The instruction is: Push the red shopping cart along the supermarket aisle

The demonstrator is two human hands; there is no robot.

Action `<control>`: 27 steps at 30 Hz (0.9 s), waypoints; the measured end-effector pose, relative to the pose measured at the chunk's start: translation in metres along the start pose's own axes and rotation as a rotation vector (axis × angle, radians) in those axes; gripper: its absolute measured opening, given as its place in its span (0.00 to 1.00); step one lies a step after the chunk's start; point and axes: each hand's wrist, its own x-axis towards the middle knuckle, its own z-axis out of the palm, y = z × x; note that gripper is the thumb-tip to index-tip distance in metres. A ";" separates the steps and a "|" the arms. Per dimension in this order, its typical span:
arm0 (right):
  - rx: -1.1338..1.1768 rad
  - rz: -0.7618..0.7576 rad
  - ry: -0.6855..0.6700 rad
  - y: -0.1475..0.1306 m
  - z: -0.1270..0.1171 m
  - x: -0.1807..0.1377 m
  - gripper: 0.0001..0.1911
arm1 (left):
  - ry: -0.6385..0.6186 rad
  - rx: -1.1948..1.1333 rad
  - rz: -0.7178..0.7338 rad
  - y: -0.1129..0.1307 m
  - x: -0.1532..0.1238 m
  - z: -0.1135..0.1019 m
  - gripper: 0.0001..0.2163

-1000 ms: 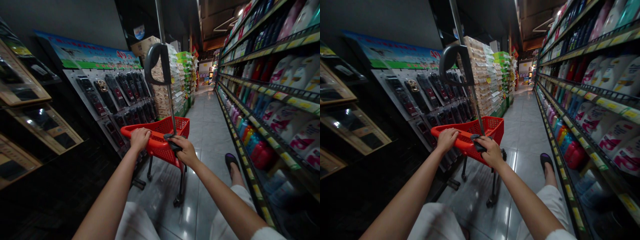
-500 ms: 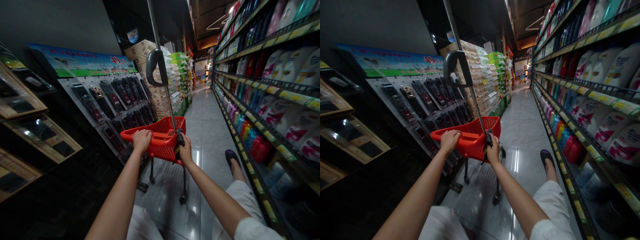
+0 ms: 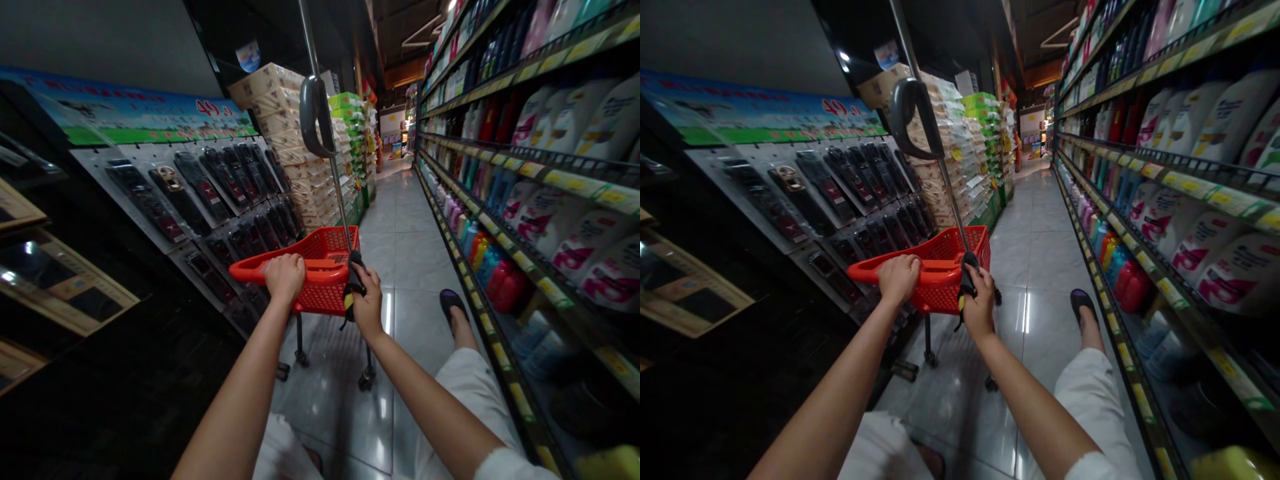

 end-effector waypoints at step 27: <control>-0.452 -0.325 -0.071 -0.009 -0.015 0.018 0.35 | -0.281 0.027 0.124 0.008 0.030 -0.001 0.27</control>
